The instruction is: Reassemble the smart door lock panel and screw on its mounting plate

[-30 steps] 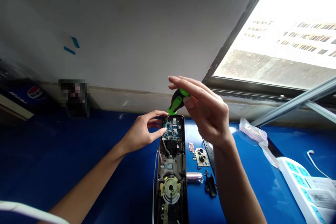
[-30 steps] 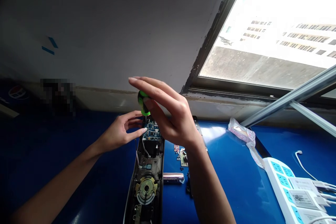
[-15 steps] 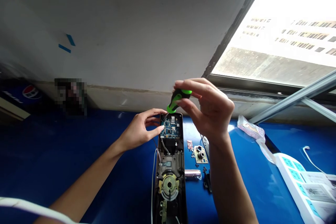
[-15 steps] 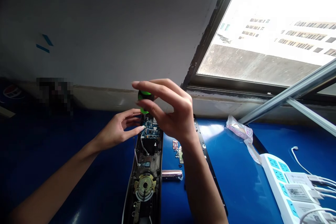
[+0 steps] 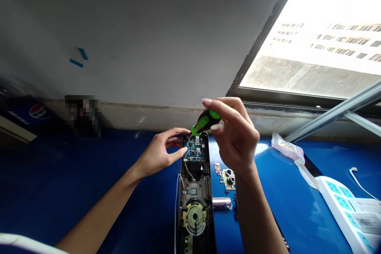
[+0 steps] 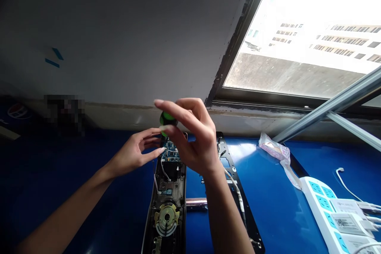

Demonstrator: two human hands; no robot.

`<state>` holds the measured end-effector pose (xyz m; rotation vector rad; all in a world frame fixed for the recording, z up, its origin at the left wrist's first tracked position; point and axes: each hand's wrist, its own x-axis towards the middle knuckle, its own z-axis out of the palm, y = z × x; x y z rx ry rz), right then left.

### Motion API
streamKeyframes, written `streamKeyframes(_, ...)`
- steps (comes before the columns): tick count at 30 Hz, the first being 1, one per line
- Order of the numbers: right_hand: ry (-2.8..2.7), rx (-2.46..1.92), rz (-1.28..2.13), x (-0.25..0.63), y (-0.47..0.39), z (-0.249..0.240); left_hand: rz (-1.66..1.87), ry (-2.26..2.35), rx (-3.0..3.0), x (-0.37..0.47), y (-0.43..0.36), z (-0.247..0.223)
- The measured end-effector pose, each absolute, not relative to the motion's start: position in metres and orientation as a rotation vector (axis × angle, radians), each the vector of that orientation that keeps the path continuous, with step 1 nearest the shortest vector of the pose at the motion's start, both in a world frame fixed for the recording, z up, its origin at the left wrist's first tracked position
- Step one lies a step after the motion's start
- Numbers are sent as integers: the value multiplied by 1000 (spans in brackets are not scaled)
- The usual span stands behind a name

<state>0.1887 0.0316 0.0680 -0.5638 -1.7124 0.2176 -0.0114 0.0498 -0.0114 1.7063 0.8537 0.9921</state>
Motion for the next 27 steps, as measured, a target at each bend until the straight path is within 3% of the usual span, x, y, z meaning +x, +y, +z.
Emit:
streamKeyframes(4,-1741,-495,360,188,29,69,977,860,1689,-13,50,-13)
streamKeyframes(9,-1679,-558,210,190,30,67,983,852,1679,-13,50,-14)
streamKeyframes(15,-1770,-529,352,187,26,68,989,853,1681,-12,50,-14)
streamKeyframes(20,-1641,-618,173,186,28,65,999,839,1684,-12,50,-14)
streamKeyframes(27,-1771,-551,306,185,24,66,1002,847,1688,-11,49,-13)
